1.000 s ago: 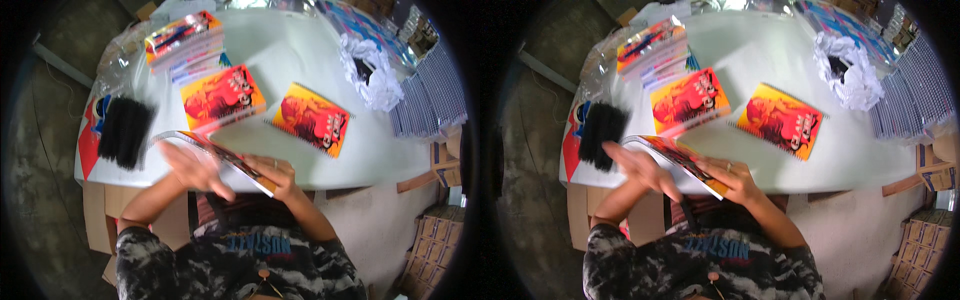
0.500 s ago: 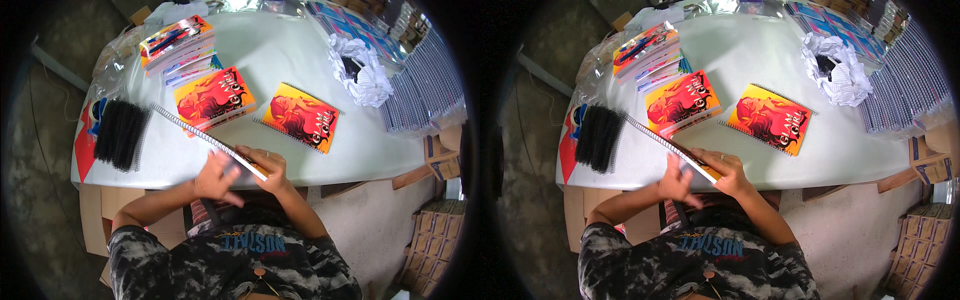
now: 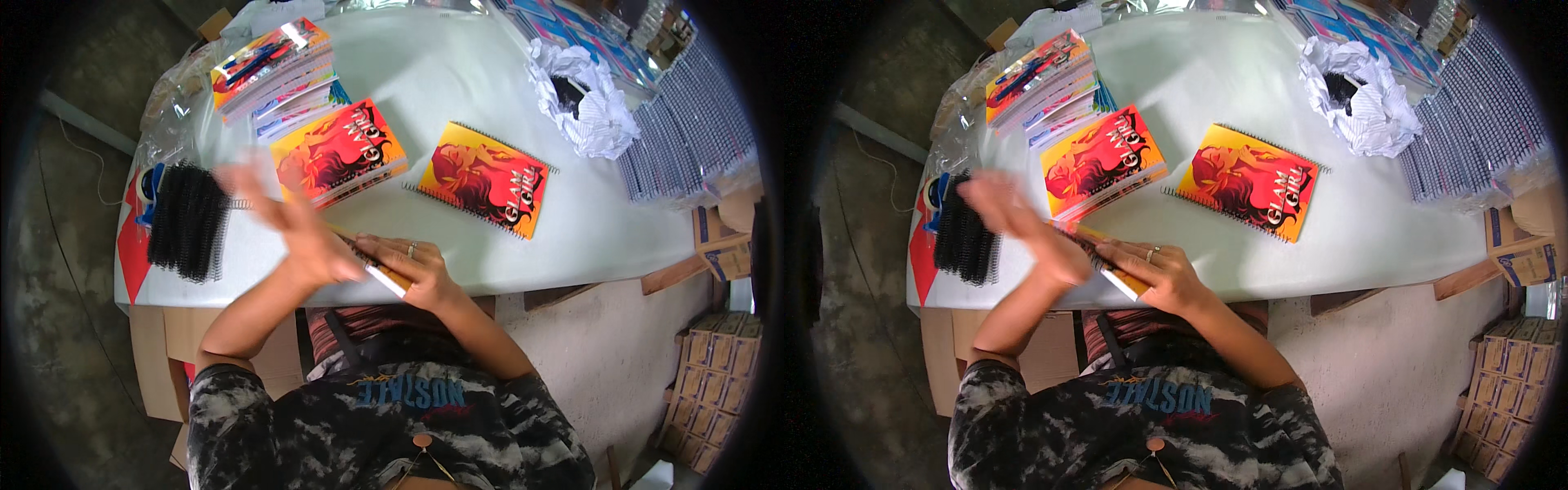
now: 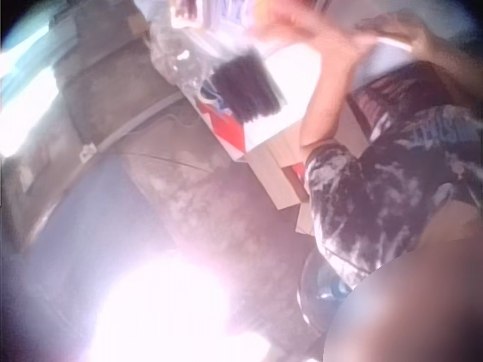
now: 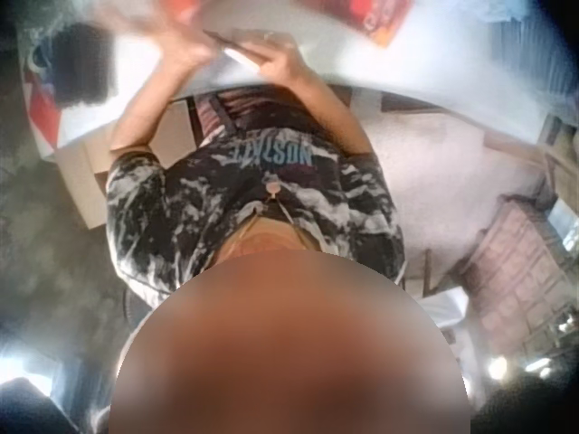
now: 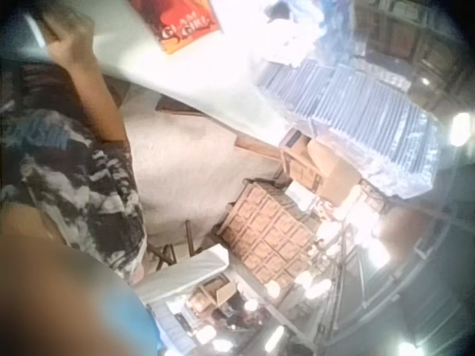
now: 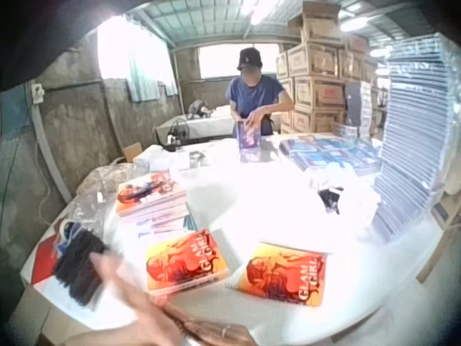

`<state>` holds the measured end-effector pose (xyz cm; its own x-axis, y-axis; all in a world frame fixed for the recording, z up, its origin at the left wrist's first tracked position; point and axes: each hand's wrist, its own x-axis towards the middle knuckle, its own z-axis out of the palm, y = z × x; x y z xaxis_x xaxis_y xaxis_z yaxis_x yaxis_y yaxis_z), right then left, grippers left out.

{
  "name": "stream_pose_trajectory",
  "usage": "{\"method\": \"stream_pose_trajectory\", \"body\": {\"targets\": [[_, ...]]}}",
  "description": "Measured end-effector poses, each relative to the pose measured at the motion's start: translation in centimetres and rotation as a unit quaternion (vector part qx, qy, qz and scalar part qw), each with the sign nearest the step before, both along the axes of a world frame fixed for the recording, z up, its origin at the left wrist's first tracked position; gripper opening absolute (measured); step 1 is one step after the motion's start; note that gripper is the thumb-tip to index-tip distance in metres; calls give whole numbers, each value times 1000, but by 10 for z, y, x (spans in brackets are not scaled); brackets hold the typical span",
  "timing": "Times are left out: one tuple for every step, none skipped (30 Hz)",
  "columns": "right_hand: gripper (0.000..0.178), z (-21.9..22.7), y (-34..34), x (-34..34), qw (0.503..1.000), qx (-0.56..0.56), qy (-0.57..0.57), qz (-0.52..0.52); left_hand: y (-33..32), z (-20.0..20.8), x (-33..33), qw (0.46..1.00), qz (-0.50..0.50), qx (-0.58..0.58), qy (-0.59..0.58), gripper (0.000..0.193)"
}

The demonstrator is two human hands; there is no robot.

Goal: The person assembles spiral-bound notebooks by hand. They pick up a notebook cover, insert a metal spiral binding, and press it into place. The person repeats this process for multiple notebooks, stacking the finished items on the table.

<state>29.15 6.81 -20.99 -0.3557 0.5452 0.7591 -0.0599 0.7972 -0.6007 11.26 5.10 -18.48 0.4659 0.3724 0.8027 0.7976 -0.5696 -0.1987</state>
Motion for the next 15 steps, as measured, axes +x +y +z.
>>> {"method": "stream_pose_trajectory", "body": {"targets": [[43,-4,-3,0,1000,-12,-9,-14,-5,-23,5,996,-62,-57,-33,99],[44,-5,-2,0,999,-24,-14,-31,-10,-45,11,984,-122,-115,-65,101],[45,-4,3,3,999,-27,2,-24,-23,-45,11,981,-156,-111,-15,98],[45,-2,8,2,1000,-10,7,-25,-28,-42,9,975,-191,-105,37,95],[45,0,4,3,1000,-1,7,-27,-18,-15,15,985,-173,15,13,87],[46,1,1,4,1000,7,6,-29,-7,-13,4,990,-126,15,-62,83],[46,-1,8,1,1000,22,-8,-12,6,-8,-9,988,-78,16,-135,81],[45,-3,3,1,1000,-1,-6,-10,10,-9,-6,987,-45,-28,-152,86],[44,-5,-3,2,1000,-25,-4,-7,5,-15,6,989,-30,-86,-119,91],[43,-4,-3,3,999,-42,-5,-7,-2,-22,16,987,-51,-125,-86,96],[43,-3,-3,5,999,-30,-2,-10,-15,-32,21,983,-95,-150,-52,102],[43,1,-2,4,1000,-16,4,-11,-27,-60,21,961,-187,-195,-66,100],[42,2,3,6,1000,-2,10,-24,-27,-47,21,964,-236,-125,-19,99],[42,2,5,7,999,5,13,-35,-11,-19,28,972,-230,20,-44,96],[42,-3,2,5,999,7,6,-32,-1,-18,15,981,-182,-27,-58,94]]}}
